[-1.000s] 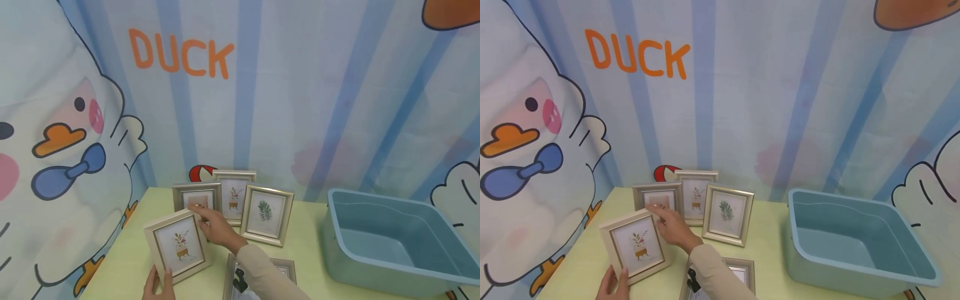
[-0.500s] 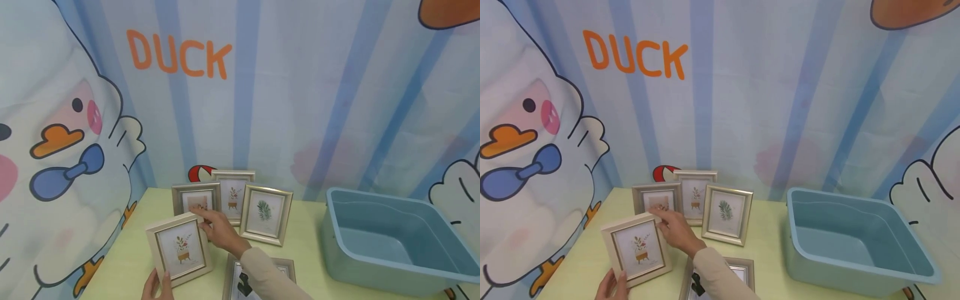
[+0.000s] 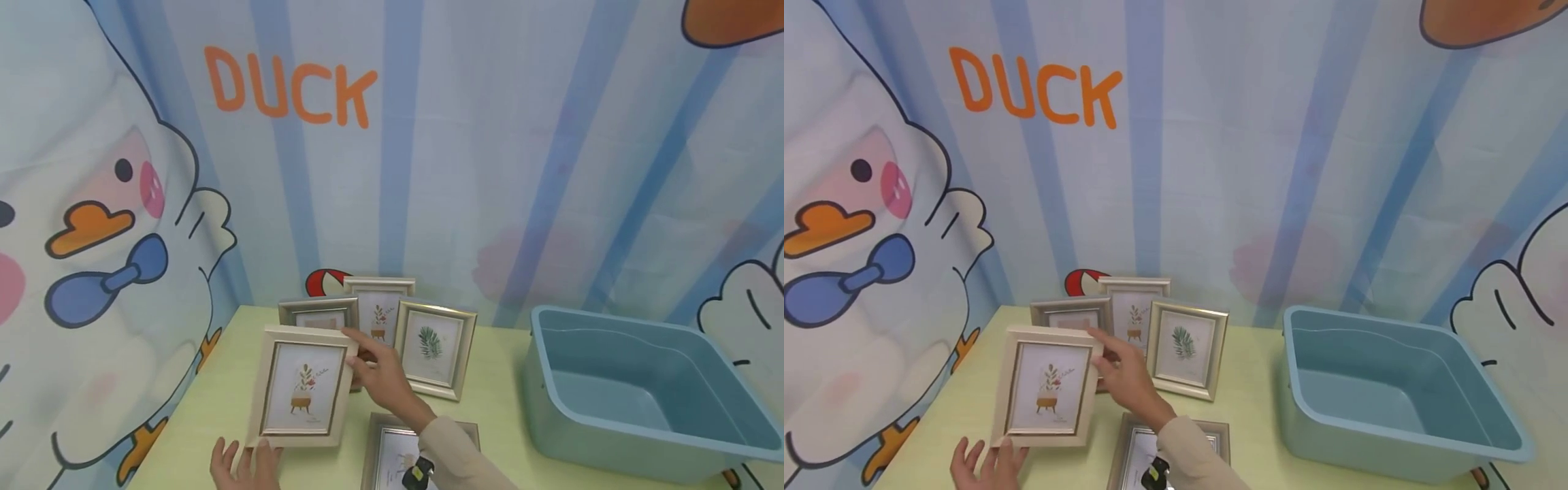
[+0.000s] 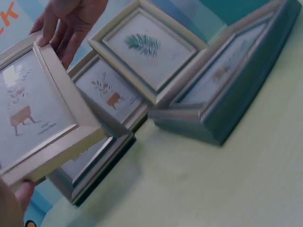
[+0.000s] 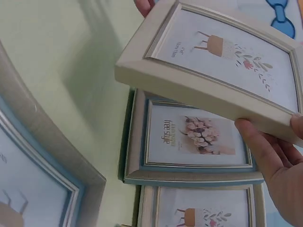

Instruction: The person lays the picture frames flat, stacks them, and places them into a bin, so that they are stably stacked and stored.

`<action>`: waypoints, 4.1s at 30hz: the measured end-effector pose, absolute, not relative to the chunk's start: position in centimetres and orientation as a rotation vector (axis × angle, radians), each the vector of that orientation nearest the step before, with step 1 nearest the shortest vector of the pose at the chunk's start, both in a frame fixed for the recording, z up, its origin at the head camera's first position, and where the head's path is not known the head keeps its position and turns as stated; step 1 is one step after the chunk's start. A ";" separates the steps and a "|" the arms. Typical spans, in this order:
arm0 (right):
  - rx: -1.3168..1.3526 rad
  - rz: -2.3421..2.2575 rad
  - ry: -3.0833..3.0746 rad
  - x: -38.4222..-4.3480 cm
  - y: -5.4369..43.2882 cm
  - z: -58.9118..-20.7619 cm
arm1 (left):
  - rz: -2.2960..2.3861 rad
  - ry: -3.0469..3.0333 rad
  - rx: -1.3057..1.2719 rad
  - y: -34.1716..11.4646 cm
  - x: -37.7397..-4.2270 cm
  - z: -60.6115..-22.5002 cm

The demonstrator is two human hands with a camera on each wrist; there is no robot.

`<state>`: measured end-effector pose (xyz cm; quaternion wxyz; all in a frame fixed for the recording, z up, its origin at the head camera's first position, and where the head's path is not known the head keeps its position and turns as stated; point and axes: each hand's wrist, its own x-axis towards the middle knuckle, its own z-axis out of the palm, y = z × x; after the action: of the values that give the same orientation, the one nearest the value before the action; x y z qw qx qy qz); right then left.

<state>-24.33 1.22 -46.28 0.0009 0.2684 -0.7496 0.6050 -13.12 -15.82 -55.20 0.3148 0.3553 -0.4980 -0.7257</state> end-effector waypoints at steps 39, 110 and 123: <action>0.303 2.475 -2.011 -21.1 7.1 -50.3 | -2.030 -1.650 0.541 -13.1 -12.3 -53.5; 0.669 1.511 -2.404 -17.0 15.9 -50.6 | -1.461 -2.637 -0.691 -17.0 -16.6 -45.8; 0.855 1.344 -2.150 -17.0 16.2 -52.0 | -1.041 -2.673 -0.983 -16.3 -16.5 -44.7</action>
<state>-17.00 16.16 -52.03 0.2309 0.3108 -0.7817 0.4889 -16.49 -16.29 -44.74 0.0548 -0.3236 -0.8802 -0.3428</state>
